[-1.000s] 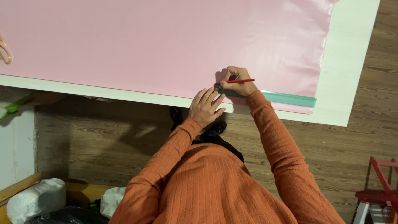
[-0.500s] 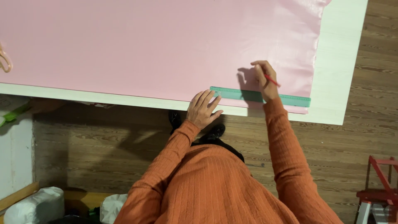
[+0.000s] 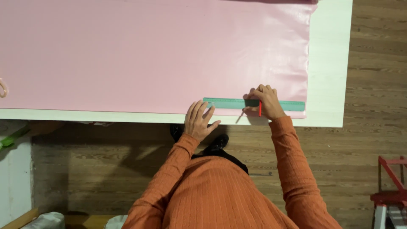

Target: Measuring and cutting a piece of leather from a roll on a workbench.

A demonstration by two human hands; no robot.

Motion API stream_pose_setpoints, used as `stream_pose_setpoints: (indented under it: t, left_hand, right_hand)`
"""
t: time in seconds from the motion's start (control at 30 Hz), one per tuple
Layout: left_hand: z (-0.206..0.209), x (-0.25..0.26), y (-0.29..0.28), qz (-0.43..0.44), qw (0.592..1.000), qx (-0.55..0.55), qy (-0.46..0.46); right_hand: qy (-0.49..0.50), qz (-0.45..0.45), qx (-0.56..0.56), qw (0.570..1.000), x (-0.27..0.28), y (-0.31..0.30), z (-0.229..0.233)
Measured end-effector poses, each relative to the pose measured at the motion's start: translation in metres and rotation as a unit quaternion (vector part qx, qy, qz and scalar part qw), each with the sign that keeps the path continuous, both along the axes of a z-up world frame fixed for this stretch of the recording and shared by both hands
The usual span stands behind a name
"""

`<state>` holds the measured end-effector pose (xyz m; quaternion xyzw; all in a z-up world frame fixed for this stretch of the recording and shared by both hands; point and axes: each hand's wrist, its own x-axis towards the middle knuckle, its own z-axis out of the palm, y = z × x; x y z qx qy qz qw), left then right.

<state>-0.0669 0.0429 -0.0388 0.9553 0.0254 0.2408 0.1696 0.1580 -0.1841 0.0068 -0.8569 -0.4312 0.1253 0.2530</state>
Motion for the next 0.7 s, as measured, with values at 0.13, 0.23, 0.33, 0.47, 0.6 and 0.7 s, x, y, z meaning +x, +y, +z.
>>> stream_pose_setpoints:
  t: [0.13, 0.23, 0.33, 0.47, 0.6, 0.7]
  left_hand:
    - [0.001, -0.001, -0.002, 0.002, 1.0, -0.015, 0.013]
    - [-0.001, -0.002, -0.002, 0.006, 1.0, -0.009, 0.013]
    - [-0.002, 0.0, -0.002, 0.005, 1.0, -0.011, 0.013]
    - [0.001, -0.001, -0.001, 0.008, 1.0, -0.011, 0.025]
    - [0.003, -0.001, -0.003, 0.011, 0.999, -0.013, 0.033]
    - [0.004, -0.002, -0.003, 0.008, 0.999, -0.022, 0.025]
  right_hand:
    - [-0.002, -0.006, -0.036, 0.999, -0.007, 0.006, 0.016]
    - [0.003, -0.021, -0.048, 0.999, -0.007, 0.007, 0.004]
    - [0.0, -0.015, -0.022, 1.0, -0.006, 0.005, 0.004]
    - [-0.01, -0.011, -0.019, 1.0, -0.006, 0.006, 0.007]
    - [-0.003, -0.015, -0.03, 0.999, -0.006, 0.005, 0.005]
    - [-0.004, -0.016, -0.028, 0.999, -0.007, 0.005, 0.004]
